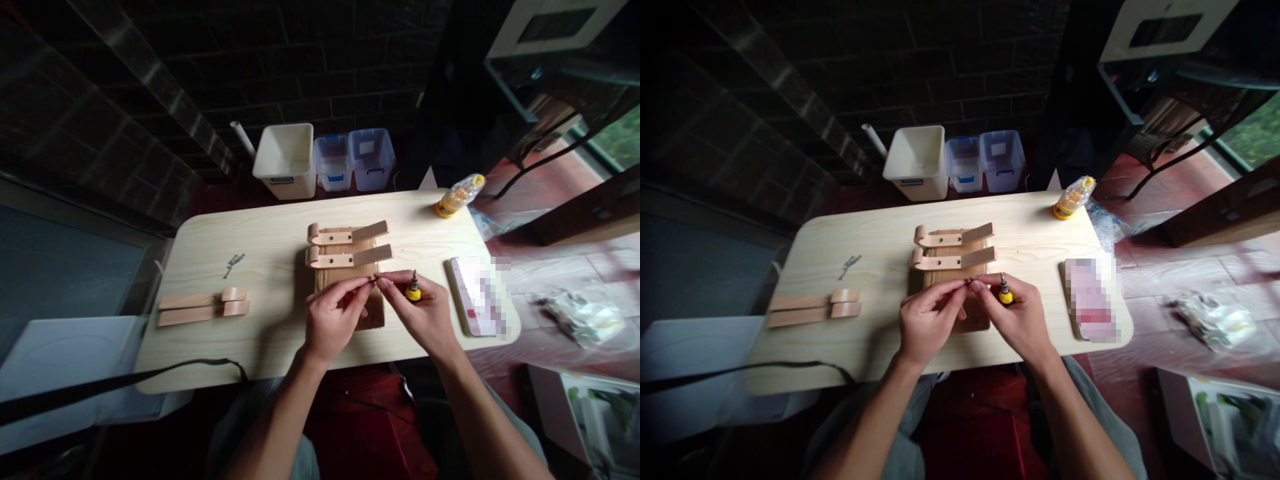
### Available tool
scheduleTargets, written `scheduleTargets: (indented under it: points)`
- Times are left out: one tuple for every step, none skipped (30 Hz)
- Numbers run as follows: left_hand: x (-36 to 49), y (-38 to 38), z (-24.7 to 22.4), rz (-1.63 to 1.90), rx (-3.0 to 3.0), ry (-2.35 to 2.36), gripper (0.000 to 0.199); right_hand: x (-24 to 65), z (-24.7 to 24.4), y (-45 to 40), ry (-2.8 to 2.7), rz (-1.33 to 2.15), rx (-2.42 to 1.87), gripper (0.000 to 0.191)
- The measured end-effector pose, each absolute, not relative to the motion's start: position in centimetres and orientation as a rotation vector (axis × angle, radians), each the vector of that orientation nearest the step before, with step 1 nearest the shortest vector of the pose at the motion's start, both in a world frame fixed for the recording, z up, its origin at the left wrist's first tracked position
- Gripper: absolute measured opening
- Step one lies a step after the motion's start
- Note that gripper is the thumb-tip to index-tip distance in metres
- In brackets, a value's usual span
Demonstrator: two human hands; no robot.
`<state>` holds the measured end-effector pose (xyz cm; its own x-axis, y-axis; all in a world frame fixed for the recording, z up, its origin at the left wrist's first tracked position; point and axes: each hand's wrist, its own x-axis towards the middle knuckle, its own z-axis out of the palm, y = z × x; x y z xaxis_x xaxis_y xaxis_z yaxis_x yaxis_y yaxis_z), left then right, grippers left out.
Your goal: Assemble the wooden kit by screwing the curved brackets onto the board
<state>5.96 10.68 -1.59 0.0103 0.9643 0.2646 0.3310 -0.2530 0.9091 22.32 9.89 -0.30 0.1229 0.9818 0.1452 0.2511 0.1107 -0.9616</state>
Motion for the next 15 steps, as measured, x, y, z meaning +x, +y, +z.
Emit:
scheduleTargets:
  points:
    - [5.97,10.67,-1.51,1.248,1.633,1.349,0.015,22.36,-0.33,9.92,-1.331,0.885,-1.348,0.018]
    - [6.0,10.66,-1.42,1.237,1.614,1.348,0.015,22.39,-0.36,9.93,-1.321,0.888,-1.352,0.018]
    - [6.05,10.64,-1.34,1.227,1.587,1.343,0.016,22.4,-0.39,9.93,-1.306,0.89,-1.358,0.019]
    - [6.11,10.62,-1.26,1.218,1.551,1.335,0.018,22.39,-0.4,9.93,-1.288,0.891,-1.365,0.019]
    - [6.18,10.6,-1.19,1.209,1.511,1.326,0.019,22.35,-0.41,9.91,-1.27,0.889,-1.373,0.019]
    - [6.27,10.58,-1.12,1.202,1.469,1.316,0.021,22.3,-0.41,9.89,-1.254,0.884,-1.381,0.02]
    - [6.36,10.57,-1.05,1.197,1.427,1.306,0.023,22.22,-0.4,9.87,-1.242,0.879,-1.387,0.019]
    - [6.45,10.56,-0.99,1.193,1.388,1.294,0.024,22.14,-0.37,9.85,-1.235,0.874,-1.391,0.019]
    - [6.54,10.56,-0.93,1.193,1.351,1.281,0.025,22.05,-0.33,9.83,-1.232,0.872,-1.392,0.019]
    - [6.62,10.57,-0.89,1.194,1.317,1.267,0.026,21.97,-0.29,9.81,-1.231,0.872,-1.39,0.02]
    - [6.68,10.6,-0.85,1.198,1.285,1.254,0.027,21.91,-0.25,9.81,-1.232,0.874,-1.388,0.02]
    - [6.73,10.64,-0.83,1.208,1.256,1.245,0.027,21.86,-0.22,9.81,-1.231,0.874,-1.388,0.021]
    - [6.76,10.68,-0.82,1.223,1.232,1.241,0.027,21.84,-0.22,9.82,-1.228,0.873,-1.389,0.021]
    - [6.77,10.73,-0.82,1.243,1.212,1.241,0.027,21.84,-0.24,9.84,-1.218,0.875,-1.391,0.022]
    - [6.77,10.78,-0.84,1.264,1.198,1.244,0.027,21.85,-0.29,9.85,-1.199,0.881,-1.393,0.022]
